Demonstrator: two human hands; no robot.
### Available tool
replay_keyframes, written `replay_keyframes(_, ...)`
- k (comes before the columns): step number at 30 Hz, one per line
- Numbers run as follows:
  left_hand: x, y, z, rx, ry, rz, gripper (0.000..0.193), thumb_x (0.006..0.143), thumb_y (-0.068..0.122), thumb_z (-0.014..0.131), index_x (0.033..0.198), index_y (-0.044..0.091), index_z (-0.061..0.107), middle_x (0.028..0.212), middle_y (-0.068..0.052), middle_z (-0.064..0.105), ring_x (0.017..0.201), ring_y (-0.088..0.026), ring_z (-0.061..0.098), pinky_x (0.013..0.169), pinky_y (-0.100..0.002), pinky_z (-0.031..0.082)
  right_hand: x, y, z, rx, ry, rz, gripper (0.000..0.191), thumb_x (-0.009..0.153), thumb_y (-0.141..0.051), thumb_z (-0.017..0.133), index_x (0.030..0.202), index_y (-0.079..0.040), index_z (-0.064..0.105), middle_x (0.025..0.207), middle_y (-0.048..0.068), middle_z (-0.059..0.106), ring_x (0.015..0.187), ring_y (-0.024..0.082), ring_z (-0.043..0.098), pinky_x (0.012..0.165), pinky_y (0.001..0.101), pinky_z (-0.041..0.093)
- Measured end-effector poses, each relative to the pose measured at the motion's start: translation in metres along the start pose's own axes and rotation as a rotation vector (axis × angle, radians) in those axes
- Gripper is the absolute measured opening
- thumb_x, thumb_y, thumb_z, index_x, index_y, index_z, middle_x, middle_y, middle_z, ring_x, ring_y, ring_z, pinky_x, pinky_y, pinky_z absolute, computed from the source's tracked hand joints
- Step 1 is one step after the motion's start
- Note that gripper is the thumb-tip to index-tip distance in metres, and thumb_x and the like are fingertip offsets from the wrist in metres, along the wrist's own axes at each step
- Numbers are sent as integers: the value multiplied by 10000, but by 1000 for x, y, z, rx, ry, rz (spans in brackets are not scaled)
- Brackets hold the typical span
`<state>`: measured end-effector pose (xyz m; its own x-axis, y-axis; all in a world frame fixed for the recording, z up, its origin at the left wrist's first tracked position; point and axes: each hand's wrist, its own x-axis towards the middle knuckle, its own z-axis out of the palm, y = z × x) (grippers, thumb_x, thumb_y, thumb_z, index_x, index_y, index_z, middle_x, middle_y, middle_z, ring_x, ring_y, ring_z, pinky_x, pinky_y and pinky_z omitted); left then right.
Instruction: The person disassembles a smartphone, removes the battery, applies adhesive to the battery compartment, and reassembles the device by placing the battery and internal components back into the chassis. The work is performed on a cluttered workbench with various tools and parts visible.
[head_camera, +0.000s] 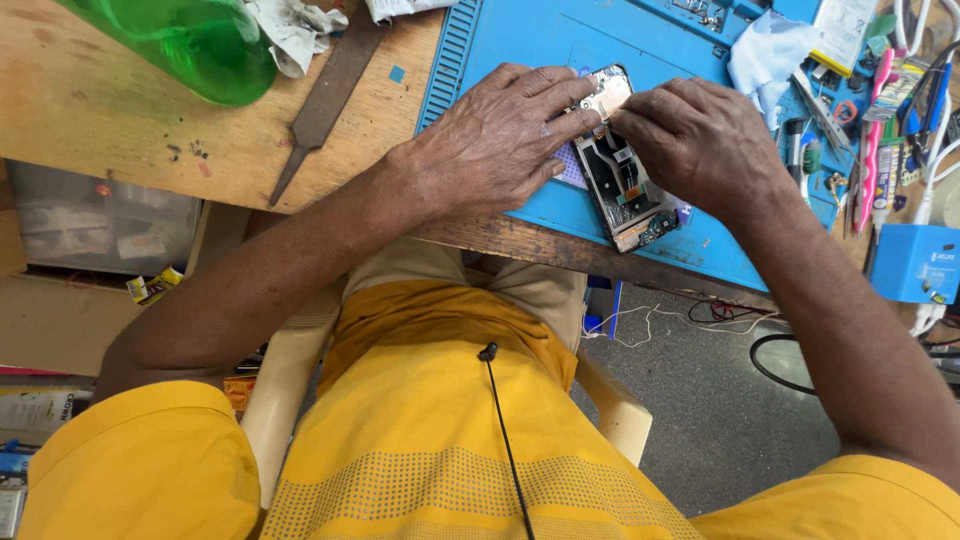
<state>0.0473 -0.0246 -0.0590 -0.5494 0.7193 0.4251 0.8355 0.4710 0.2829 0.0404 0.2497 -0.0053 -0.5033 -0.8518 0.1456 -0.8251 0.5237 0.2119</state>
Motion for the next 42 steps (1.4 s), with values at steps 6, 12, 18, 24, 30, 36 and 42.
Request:
replay_keyframes(6, 0, 5, -4, -72, -71, -11, 470, 1011, 370, 651, 1435, 183, 576, 1544, -213, 435, 1428, -369, 404, 1144, -528, 355, 4, 13, 3, 12, 17, -120, 228, 924, -109, 798, 1143, -71, 752, 1106, 39, 718, 962, 189, 689, 829, 328, 594)
replay_keyframes(12, 0, 12, -2, -15, -83, -7, 483, 1026, 430, 593, 1449, 196, 583, 1547, -241, 410, 1446, -388, 377, 1178, -537, 313, -3, 15, 10, -11, 41, -125, 218, 952, -117, 809, 1157, -74, 750, 1113, 39, 712, 971, 178, 686, 824, 322, 599)
replay_keyframes(18, -2, 11, 0, 61, -47, 11, 502, 1090, 453, 557, 1496, 158, 552, 1562, -236, 416, 1460, -370, 393, 1200, -533, 311, -12, 0, 12, 181, 6, 138, 135, 1074, -141, 737, 1209, -136, 751, 1218, 32, 741, 1030, 175, 696, 868, 346, 589)
replay_keyframes(24, -4, 5, 0, 38, -44, 31, 492, 1071, 431, 575, 1488, 171, 548, 1558, -226, 433, 1455, -365, 408, 1194, -524, 328, -50, -63, -6, 9, -58, 426, 378, 1143, -465, 607, 1335, -170, 744, 1634, 175, 546, 1507, 358, 430, 1277, 534, 230)
replay_keyframes(30, -4, 1, 0, 12, -55, 26, 590, 1040, 383, 616, 1500, 32, 497, 1551, -227, 438, 1455, -360, 412, 1200, -522, 333, -59, -98, -4, 109, -220, 585, 774, 1107, -696, 339, 1604, -148, 570, 1765, 199, 275, 1611, 426, 118, 1277, 615, 1)
replay_keyframes(36, -5, 1, -3, 17, -39, 38, 594, 999, 309, 628, 1491, 5, 494, 1547, -226, 447, 1454, -350, 414, 1194, -517, 341, -49, -99, -8, 191, -215, 609, 816, 1082, -703, 286, 1634, -149, 520, 1768, 174, 208, 1611, 433, 51, 1261, 639, -49)
replay_keyframes(42, -3, -1, -2, 58, -55, 60, 567, 981, 261, 629, 1493, 49, 509, 1533, -226, 450, 1442, -351, 425, 1187, -518, 352, -48, -96, -1, 100, -277, 598, 899, 1068, -769, 232, 1639, -140, 527, 1804, 142, 176, 1627, 426, 22, 1277, 625, -66)
